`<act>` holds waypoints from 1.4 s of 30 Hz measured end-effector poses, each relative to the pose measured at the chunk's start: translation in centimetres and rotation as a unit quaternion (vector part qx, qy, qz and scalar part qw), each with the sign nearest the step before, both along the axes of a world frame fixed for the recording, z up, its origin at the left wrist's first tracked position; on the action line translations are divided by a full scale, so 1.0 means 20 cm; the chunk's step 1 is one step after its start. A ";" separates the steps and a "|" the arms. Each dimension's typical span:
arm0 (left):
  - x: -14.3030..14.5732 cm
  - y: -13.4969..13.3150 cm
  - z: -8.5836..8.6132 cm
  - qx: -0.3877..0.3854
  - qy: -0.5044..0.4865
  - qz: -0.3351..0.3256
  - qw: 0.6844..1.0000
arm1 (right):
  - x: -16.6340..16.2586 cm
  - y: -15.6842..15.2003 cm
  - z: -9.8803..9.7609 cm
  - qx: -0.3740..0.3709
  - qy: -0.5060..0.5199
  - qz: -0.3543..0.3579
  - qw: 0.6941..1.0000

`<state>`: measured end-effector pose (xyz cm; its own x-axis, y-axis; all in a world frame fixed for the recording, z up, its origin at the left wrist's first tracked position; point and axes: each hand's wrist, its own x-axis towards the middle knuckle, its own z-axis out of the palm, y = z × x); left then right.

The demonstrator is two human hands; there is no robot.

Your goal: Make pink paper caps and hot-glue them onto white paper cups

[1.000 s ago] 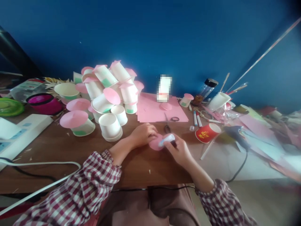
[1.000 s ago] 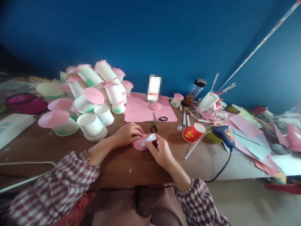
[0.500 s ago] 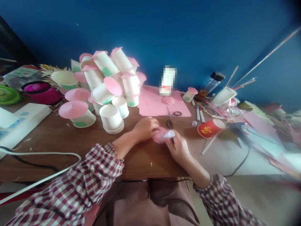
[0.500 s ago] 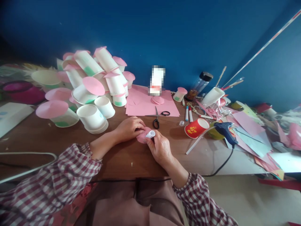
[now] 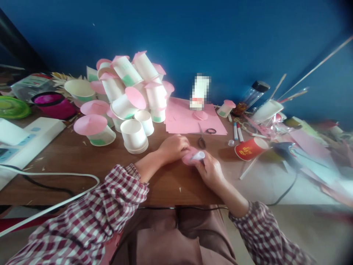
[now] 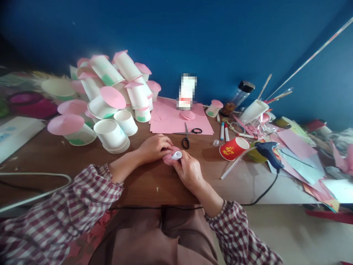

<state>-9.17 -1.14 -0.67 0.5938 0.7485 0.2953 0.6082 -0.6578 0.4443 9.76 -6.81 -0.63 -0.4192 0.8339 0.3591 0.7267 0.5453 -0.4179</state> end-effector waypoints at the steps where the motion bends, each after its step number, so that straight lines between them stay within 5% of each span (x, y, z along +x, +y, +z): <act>1: 0.00 0.00 0.00 0.001 0.000 -0.002 1.000 | 0.00 0.00 0.00 -0.002 0.000 0.001 1.000; 32: 0.00 0.01 -0.01 0.008 0.004 -0.025 1.000 | -0.03 0.02 -0.01 -0.037 -0.048 0.014 0.998; 42: 0.00 0.00 -0.01 0.012 0.011 -0.018 1.000 | -0.01 0.02 -0.02 -0.028 0.011 0.012 0.999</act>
